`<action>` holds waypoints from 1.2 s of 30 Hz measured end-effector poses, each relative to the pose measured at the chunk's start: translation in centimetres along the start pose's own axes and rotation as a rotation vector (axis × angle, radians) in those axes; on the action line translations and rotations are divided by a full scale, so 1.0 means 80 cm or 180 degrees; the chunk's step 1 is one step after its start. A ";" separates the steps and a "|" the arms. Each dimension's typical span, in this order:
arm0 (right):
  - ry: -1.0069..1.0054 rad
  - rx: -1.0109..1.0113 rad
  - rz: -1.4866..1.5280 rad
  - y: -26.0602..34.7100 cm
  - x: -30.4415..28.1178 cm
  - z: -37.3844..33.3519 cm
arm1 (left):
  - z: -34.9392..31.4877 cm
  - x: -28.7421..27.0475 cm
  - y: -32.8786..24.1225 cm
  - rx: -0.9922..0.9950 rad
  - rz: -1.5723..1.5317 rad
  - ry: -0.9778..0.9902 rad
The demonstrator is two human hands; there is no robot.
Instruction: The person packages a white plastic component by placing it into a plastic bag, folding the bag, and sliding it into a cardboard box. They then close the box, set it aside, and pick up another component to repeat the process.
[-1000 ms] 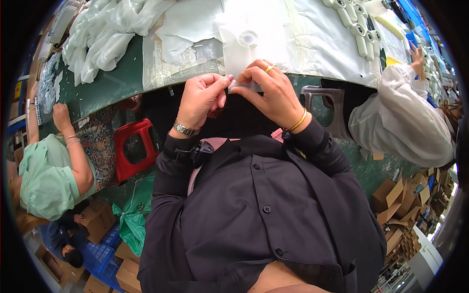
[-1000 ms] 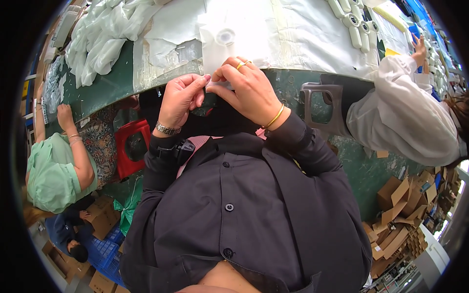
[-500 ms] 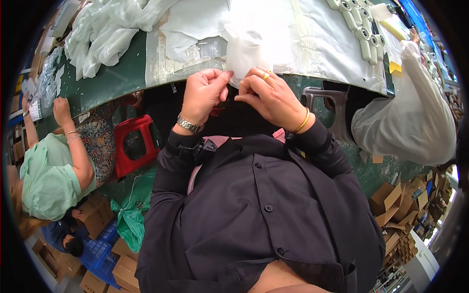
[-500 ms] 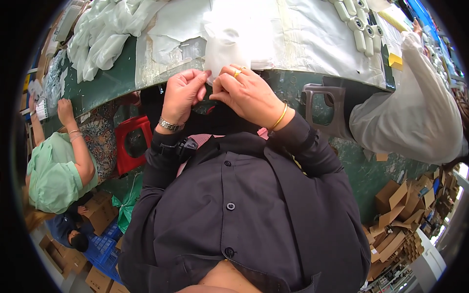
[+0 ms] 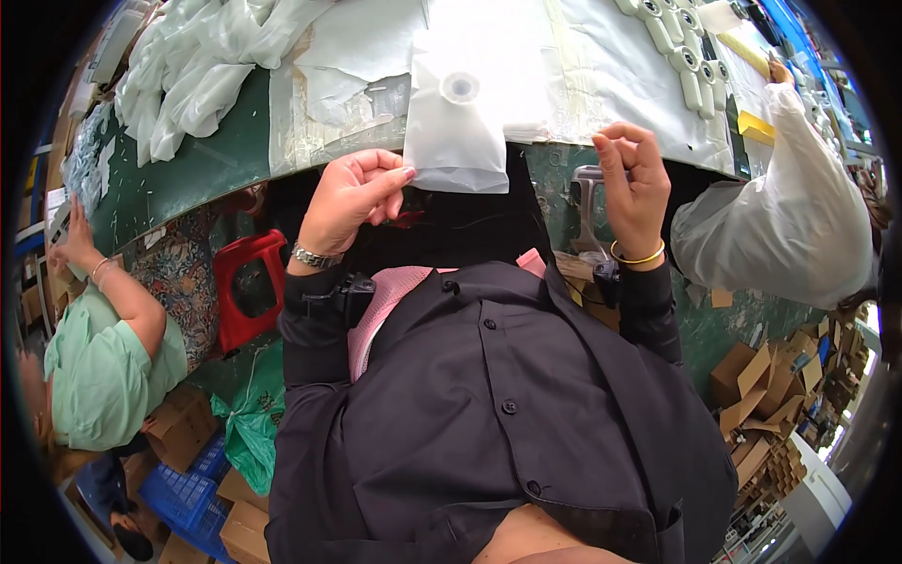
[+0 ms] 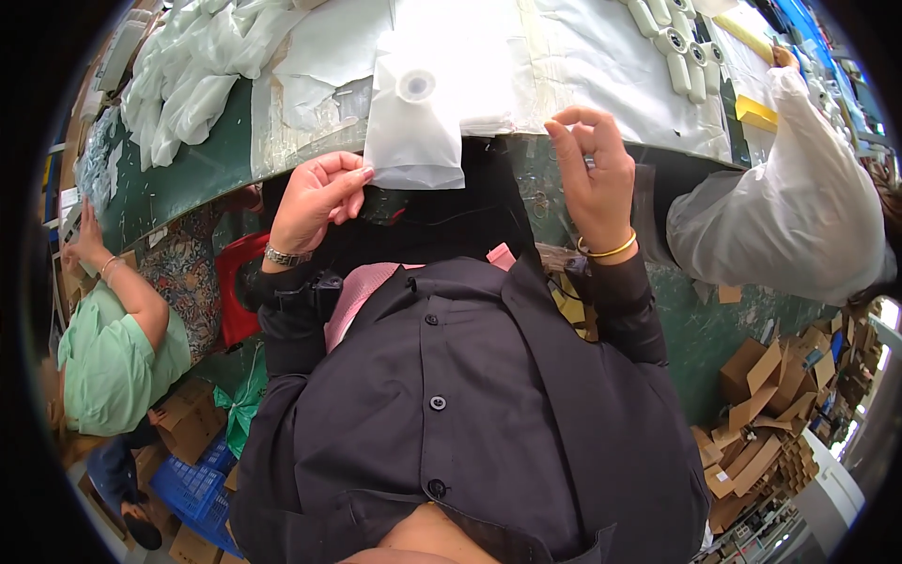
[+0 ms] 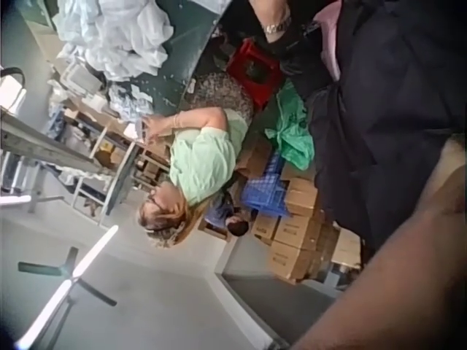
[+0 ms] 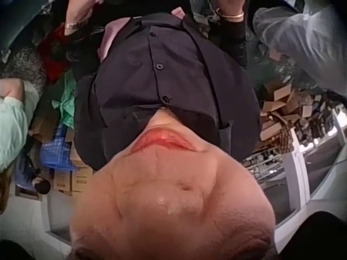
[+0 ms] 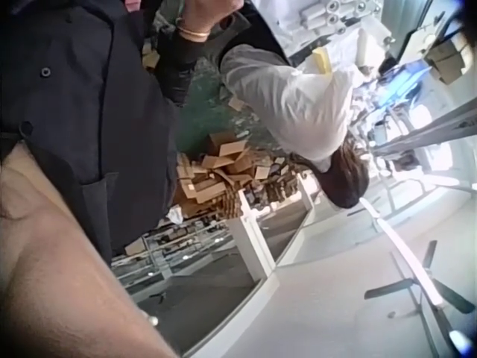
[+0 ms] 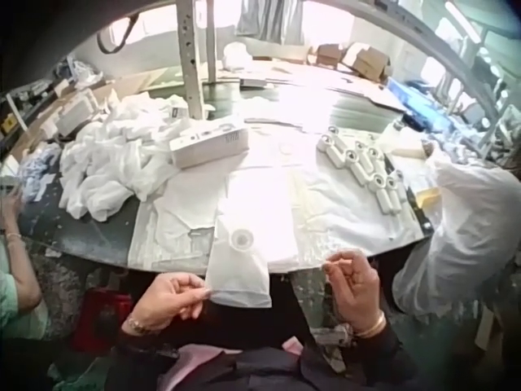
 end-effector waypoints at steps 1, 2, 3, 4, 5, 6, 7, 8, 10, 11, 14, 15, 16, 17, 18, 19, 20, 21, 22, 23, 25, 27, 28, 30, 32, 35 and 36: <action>0.0056 -0.0805 -0.0726 0.006 -0.001 0.000 | -0.003 -0.005 -0.001 0.0006 0.0146 0.0081; 0.0112 -0.1611 -0.1449 0.011 0.000 -0.001 | -0.005 -0.010 -0.001 0.0013 0.0292 0.0158; 0.0159 -0.2415 -0.2185 0.015 0.003 -0.004 | -0.005 -0.015 -0.002 0.0021 0.0437 0.0248; 0.0150 -0.2418 -0.2186 0.013 0.005 -0.005 | -0.003 -0.021 0.000 0.0029 0.0441 0.0252; 0.0164 -0.2364 -0.1976 0.008 0.010 -0.009 | 0.001 -0.032 0.002 0.0372 0.0487 0.0008; 0.0182 -0.2310 -0.1766 0.005 0.017 -0.014 | 0.002 -0.041 0.003 0.0714 0.0528 -0.0238; 0.0201 -0.2256 -0.1554 0.003 0.023 -0.017 | 0.003 -0.047 0.002 0.1057 0.0567 -0.0488; 0.0203 -0.2262 -0.1546 0.002 0.030 -0.020 | 0.003 -0.041 -0.002 0.1062 0.0568 -0.0496; 0.0233 -0.2343 -0.1437 0.003 0.045 -0.024 | -0.003 -0.016 -0.025 0.2883 0.1706 -0.1086; 0.0250 -0.2382 -0.1377 0.004 0.052 -0.026 | -0.010 -0.002 -0.033 0.3789 0.2287 -0.1382; 0.0440 -0.2646 -0.1522 0.015 0.078 -0.026 | -0.010 0.021 -0.033 0.4180 0.2761 -0.1243; 0.0533 -0.2772 -0.1605 0.017 0.085 -0.026 | -0.010 0.027 -0.033 0.4367 0.2996 -0.1158; 0.0528 -0.2789 -0.1601 0.018 0.089 -0.024 | -0.007 0.030 -0.033 0.4380 0.2995 -0.1172; 0.0587 -0.2893 -0.1558 0.017 0.095 -0.022 | -0.003 0.034 -0.033 0.4404 0.3018 -0.1062; 0.0647 -0.2994 -0.1515 0.015 0.099 -0.020 | 0.002 0.037 -0.031 0.4425 0.3042 -0.0951; 0.0709 -0.3093 -0.1473 0.014 0.102 -0.018 | 0.005 0.038 -0.030 0.4442 0.3066 -0.0839; 0.0709 -0.3101 -0.1470 0.011 0.103 -0.017 | 0.008 0.038 -0.027 0.4447 0.3066 -0.0847; 0.0732 -0.3061 -0.1390 0.008 0.103 -0.015 | 0.012 0.039 -0.028 0.4491 0.2974 -0.0794; 0.0757 -0.3018 -0.1310 0.006 0.103 -0.013 | 0.015 0.040 -0.028 0.4531 0.2883 -0.0740; 0.0783 -0.2972 -0.1229 0.004 0.102 -0.011 | 0.017 0.040 -0.028 0.4566 0.2792 -0.0686; 0.0737 -0.2834 -0.1160 0.000 0.101 -0.007 | 0.022 0.041 -0.027 0.4492 0.2622 -0.0746; 0.0658 -0.2560 -0.0996 0.001 0.103 -0.001 | 0.023 0.044 -0.032 0.4324 0.2306 -0.0884; 0.0651 -0.2557 -0.1000 0.002 0.105 0.000 | 0.023 0.048 -0.033 0.4326 0.2305 -0.0875; 0.0463 -0.2194 -0.0853 0.002 0.106 0.004 | 0.024 0.053 -0.036 0.4082 0.1948 -0.1267; 0.0364 -0.2030 -0.0765 0.003 0.112 0.008 | 0.026 0.056 -0.040 0.3970 0.1774 -0.1469; 0.0151 -0.1656 -0.0701 -0.002 0.120 0.021 | 0.042 0.059 -0.044 0.3658 0.1634 -0.1683; 0.0146 -0.1651 -0.0699 -0.001 0.124 0.021 | 0.048 0.060 -0.042 0.3658 0.1639 -0.1678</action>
Point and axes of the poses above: each hand's wrist, its own z-axis towards the middle knuckle, its own x-axis out of the palm, y = z × x, the point moved 3 cm from there along z, towards the middle knuckle, and after that the axes turned 14 degrees about -y, right-handed, at the moved point
